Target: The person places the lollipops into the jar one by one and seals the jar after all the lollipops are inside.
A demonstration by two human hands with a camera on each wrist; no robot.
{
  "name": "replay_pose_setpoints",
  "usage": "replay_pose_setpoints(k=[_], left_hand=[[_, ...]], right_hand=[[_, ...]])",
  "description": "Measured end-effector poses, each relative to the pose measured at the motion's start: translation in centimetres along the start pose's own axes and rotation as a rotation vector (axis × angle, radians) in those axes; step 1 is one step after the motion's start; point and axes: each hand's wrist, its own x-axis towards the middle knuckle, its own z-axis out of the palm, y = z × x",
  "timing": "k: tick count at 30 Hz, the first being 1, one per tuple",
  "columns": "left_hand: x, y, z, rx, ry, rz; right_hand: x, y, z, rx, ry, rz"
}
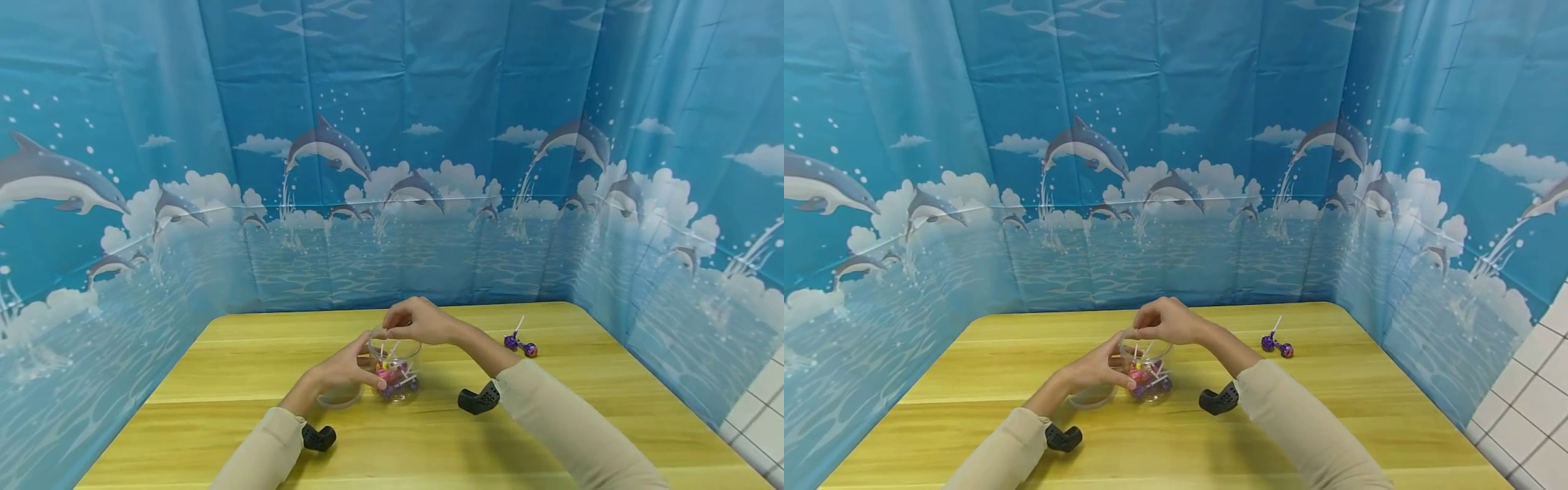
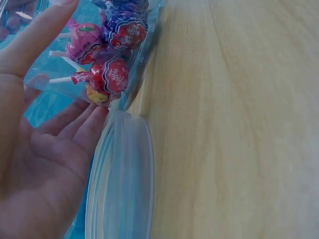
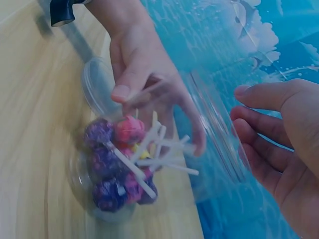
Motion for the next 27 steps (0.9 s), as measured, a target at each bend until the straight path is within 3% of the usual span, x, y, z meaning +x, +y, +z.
replay_pose_setpoints(k=[12, 20, 27], left_hand=[[0.2, 0.1, 0.0, 0.002, -0.012, 0.018], [0.3, 0.0, -0.1, 0.019, 0.000, 0.010], [0.1, 0.0, -0.1, 0.015, -0.002, 0.012]], right_hand=[[-2.8, 0.8, -2.9, -0.025, 0.088, 0.093], [-4.7, 2.5, -4.4, 0.028, 0.136, 0.150], [-6.7, 3.9, -6.0, -0.019, 0.189, 0.196]])
